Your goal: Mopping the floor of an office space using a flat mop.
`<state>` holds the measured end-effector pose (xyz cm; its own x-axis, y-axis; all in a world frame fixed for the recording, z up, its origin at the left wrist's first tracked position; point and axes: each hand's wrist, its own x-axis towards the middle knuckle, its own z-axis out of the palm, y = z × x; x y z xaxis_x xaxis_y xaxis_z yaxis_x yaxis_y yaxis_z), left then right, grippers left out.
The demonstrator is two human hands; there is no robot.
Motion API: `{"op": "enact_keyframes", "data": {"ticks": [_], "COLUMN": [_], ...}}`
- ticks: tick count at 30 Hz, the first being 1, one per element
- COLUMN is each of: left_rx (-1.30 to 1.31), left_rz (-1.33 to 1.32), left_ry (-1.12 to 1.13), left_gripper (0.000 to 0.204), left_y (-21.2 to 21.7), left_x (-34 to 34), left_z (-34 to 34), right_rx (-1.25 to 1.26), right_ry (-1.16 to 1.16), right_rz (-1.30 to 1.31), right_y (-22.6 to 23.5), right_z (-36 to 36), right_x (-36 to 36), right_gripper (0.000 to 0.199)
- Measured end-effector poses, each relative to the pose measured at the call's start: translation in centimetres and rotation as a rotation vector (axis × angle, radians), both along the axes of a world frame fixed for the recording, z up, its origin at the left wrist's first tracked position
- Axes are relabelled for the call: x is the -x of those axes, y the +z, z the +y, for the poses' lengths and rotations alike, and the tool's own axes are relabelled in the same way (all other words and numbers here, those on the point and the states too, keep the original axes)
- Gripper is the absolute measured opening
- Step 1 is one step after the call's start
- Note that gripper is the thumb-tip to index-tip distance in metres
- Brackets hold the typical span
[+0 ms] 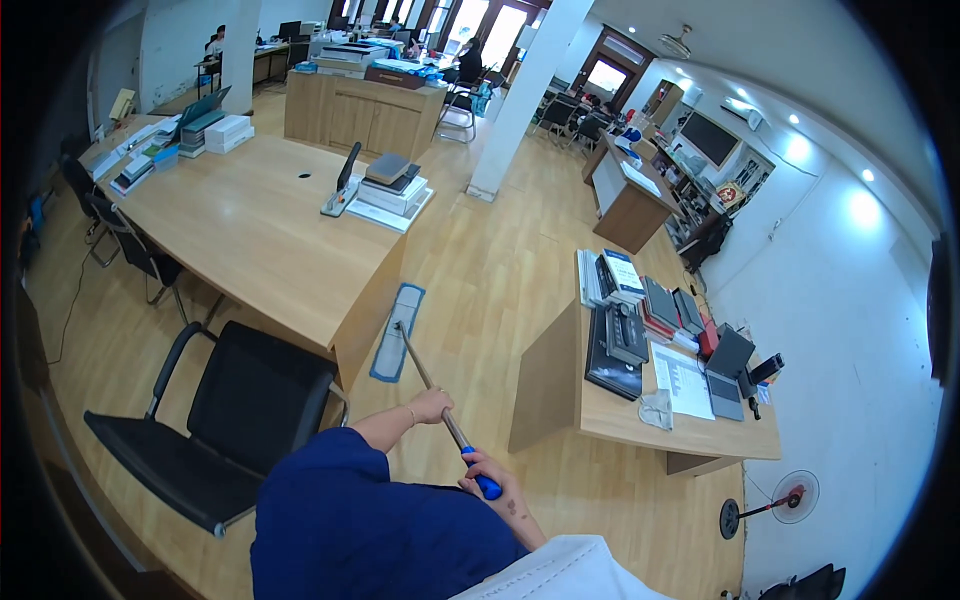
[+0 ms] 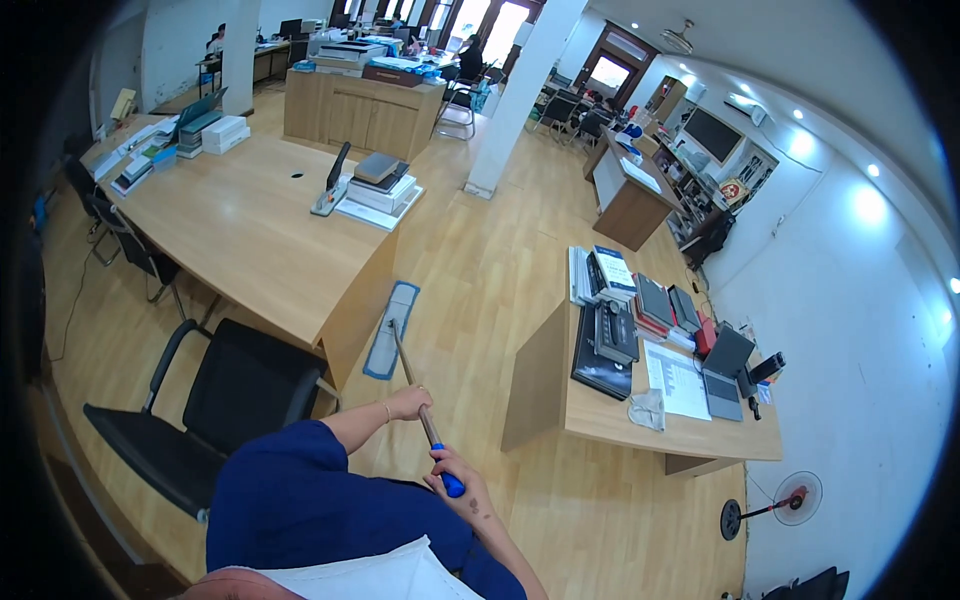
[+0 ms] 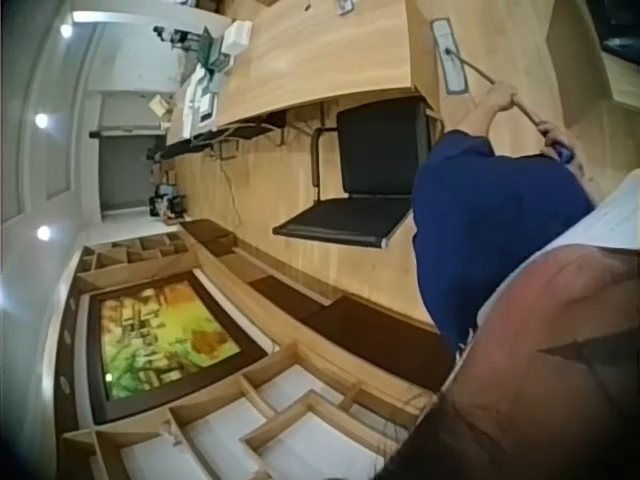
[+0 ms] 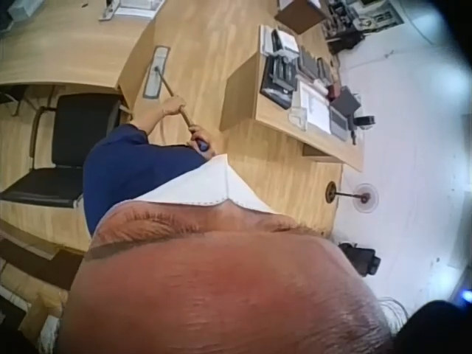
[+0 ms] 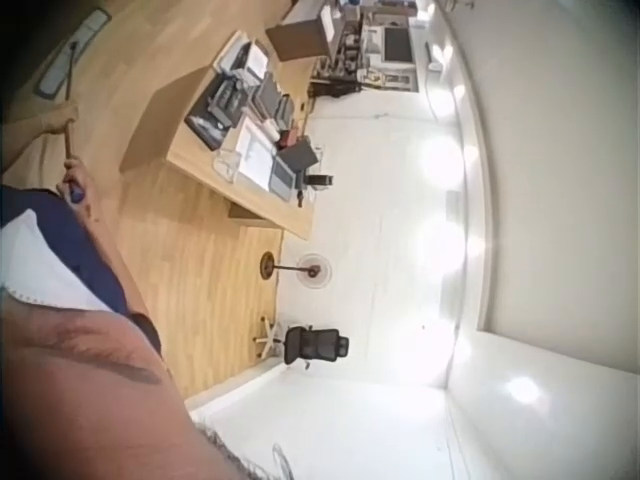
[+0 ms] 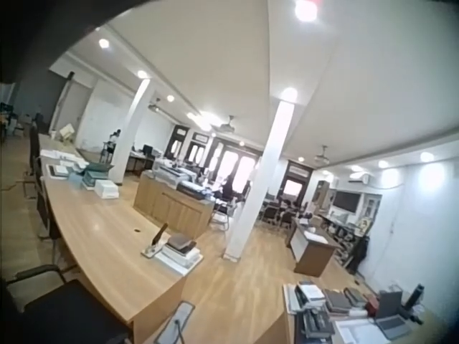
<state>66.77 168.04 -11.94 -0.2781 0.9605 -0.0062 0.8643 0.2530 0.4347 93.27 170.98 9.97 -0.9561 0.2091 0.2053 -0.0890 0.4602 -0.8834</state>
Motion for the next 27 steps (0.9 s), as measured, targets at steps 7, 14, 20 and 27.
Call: {"op": "enact_keyframes", "data": {"ticks": [7, 14, 20, 27], "left_rx": [0.083, 0.155, 0.129, -0.073], "left_rz": [0.03, 0.065, 0.121, 0.07], "left_ry": [0.067, 0.078, -0.016, -0.149], "left_gripper": [0.01, 0.013, 0.011, 0.009], "left_y": [0.1, -0.4, -1.8, -0.8], "left_x": [4.1, 6.1, 4.9, -4.8], "left_z": [3.9, 7.3, 9.4, 10.5], "right_rx": [-0.046, -0.051, -0.077, -0.088], "right_ry": [-0.137, -0.207, -0.233, -0.273], "right_rz": [-0.069, -0.068, -0.078, -0.085], "right_y": [-1.2, -1.8, -2.0, 1.4], "right_z": [2.2, 3.5, 3.9, 3.4], "right_x": [4.1, 6.3, 4.9, -3.8], "right_gripper": [0.014, 0.013, 0.014, 0.015]}}
